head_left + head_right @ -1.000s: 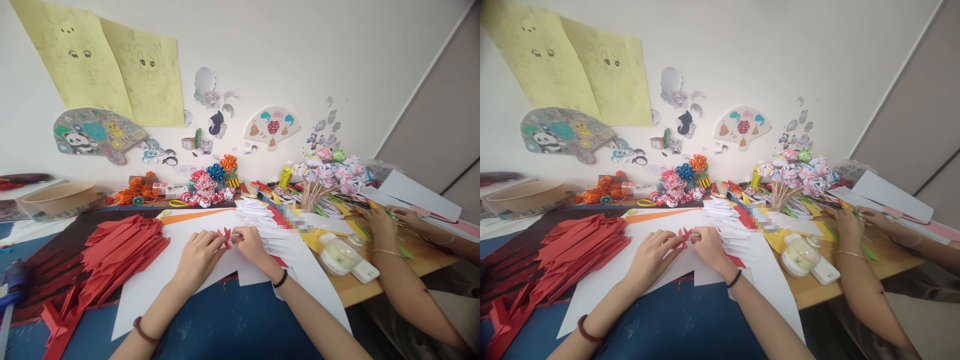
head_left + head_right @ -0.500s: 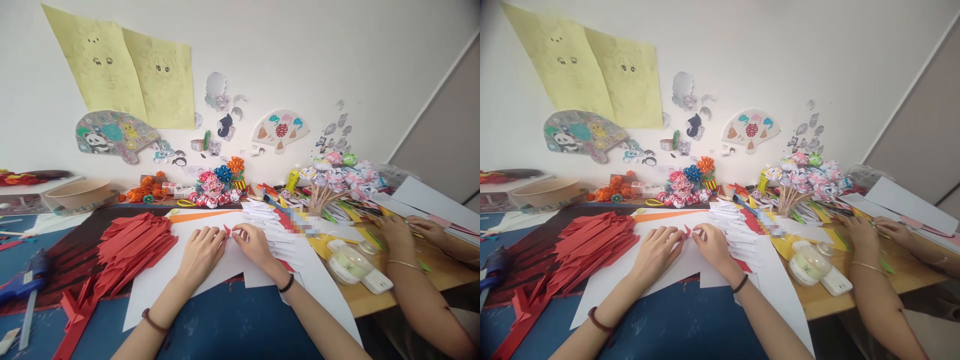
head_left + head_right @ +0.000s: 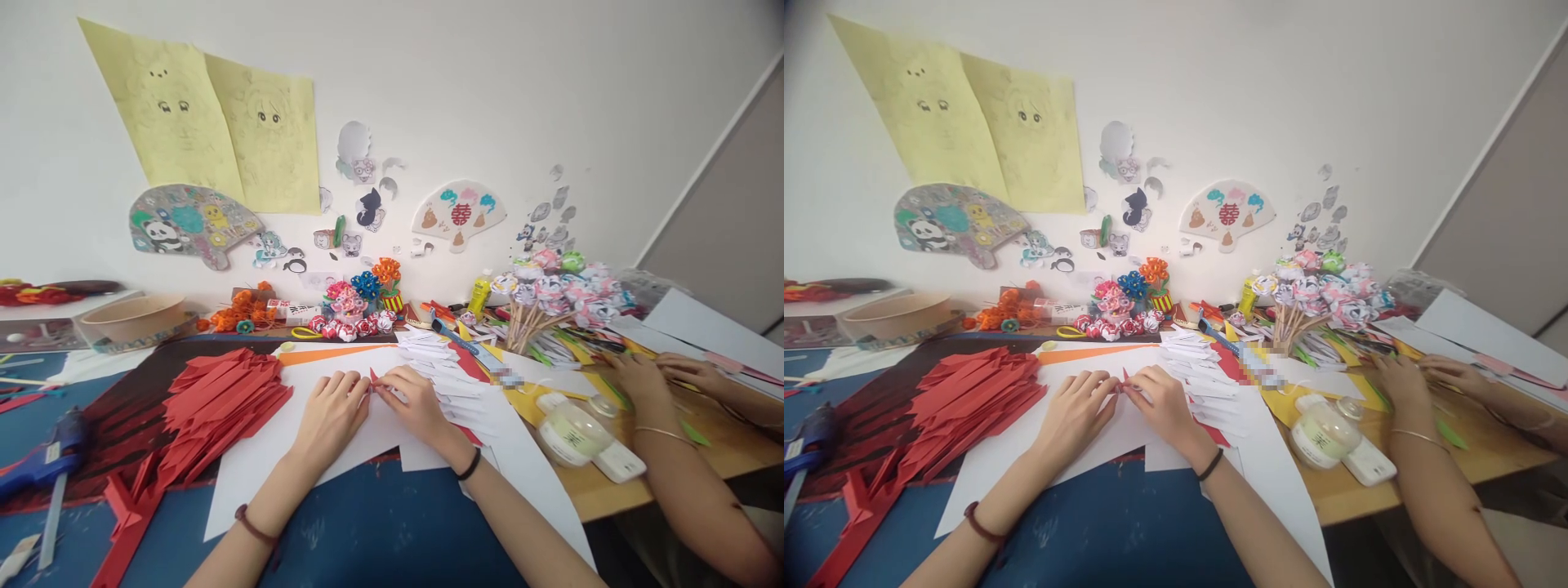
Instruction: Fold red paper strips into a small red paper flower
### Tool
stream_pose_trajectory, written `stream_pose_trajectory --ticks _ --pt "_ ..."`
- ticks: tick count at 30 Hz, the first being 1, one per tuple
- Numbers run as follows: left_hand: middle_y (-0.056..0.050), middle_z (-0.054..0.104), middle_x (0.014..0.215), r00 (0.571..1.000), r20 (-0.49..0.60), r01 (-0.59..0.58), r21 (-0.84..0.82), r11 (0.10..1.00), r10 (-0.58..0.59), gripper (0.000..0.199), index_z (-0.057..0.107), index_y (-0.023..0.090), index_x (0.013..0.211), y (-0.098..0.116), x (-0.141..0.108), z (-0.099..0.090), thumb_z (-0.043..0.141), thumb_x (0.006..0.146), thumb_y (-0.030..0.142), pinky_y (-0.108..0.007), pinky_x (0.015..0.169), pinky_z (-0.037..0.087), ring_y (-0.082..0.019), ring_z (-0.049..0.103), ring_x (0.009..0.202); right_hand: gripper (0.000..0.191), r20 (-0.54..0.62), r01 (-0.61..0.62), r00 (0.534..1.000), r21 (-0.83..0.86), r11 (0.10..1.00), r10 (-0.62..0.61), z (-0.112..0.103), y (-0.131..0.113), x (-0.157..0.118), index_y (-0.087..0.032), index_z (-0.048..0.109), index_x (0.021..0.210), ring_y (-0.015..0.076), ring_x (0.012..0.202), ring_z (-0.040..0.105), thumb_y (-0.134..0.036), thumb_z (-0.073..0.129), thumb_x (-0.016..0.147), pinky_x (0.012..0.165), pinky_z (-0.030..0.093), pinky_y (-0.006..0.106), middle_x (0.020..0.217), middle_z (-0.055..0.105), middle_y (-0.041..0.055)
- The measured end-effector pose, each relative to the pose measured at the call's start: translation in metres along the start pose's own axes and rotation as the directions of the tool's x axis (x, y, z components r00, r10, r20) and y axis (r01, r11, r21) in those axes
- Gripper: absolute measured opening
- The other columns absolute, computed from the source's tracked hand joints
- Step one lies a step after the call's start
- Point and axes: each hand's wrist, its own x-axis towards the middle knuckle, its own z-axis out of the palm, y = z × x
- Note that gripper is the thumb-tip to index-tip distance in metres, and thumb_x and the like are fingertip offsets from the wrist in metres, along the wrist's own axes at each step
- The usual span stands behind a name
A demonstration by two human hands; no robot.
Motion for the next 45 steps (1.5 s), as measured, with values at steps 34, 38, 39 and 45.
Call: stream_pose_trajectory --ticks 34,38,39,45 --pt "-0.008 0.066 0.103 0.989 -0.046 -0.136 0.02 0.99 0.137 0.027 0.06 0.018 0.115 -0.005 -0.002 0.004 0.039 0.097 0.018 -0.038 0.082 0.036 -0.021 0.056 0.093 0.015 0.046 0.167 0.986 -0.25 0.954 -0.16 0.001 0.005 -0.005 -0.019 0.064 0.093 0.0161 0.08 0.062 -0.016 0.05 0.09 0.07 0.047 0.026 0.083 0.067 0.0043" --pt "-0.008 0.066 0.104 0.985 -0.054 -0.162 0.001 0.987 0.162 0.029 0.06 0.019 0.115 -0.009 -0.004 0.006 0.039 0.096 0.015 -0.038 0.083 0.037 -0.022 0.056 0.095 0.014 0.053 0.149 0.989 -0.26 0.954 -0.14 0.002 0.004 -0.006 -0.019 0.063 0.088 0.0149 0.074 0.061 -0.018 0.049 0.091 0.066 0.045 0.025 0.078 0.065 0.0031" --pt "-0.008 0.066 0.105 0.985 -0.06 -0.166 -0.006 0.986 0.165 0.029 0.061 0.019 0.115 -0.009 -0.004 0.007 0.039 0.096 0.016 -0.038 0.083 0.037 -0.022 0.056 0.095 0.014 0.053 0.143 0.99 -0.263 0.954 -0.134 0.002 0.004 -0.006 -0.019 0.062 0.087 0.0147 0.073 0.06 -0.018 0.049 0.091 0.065 0.044 0.025 0.077 0.065 0.0029" --pt "-0.008 0.067 0.104 0.983 -0.071 -0.173 -0.036 0.984 0.17 0.029 0.061 0.02 0.115 -0.011 -0.004 0.007 0.041 0.095 0.015 -0.038 0.083 0.037 -0.023 0.057 0.095 0.015 0.05 0.121 0.992 -0.276 0.954 -0.112 0.004 0.004 -0.007 -0.019 0.06 0.083 0.0135 0.069 0.058 -0.019 0.048 0.091 0.062 0.041 0.025 0.073 0.062 0.0016"
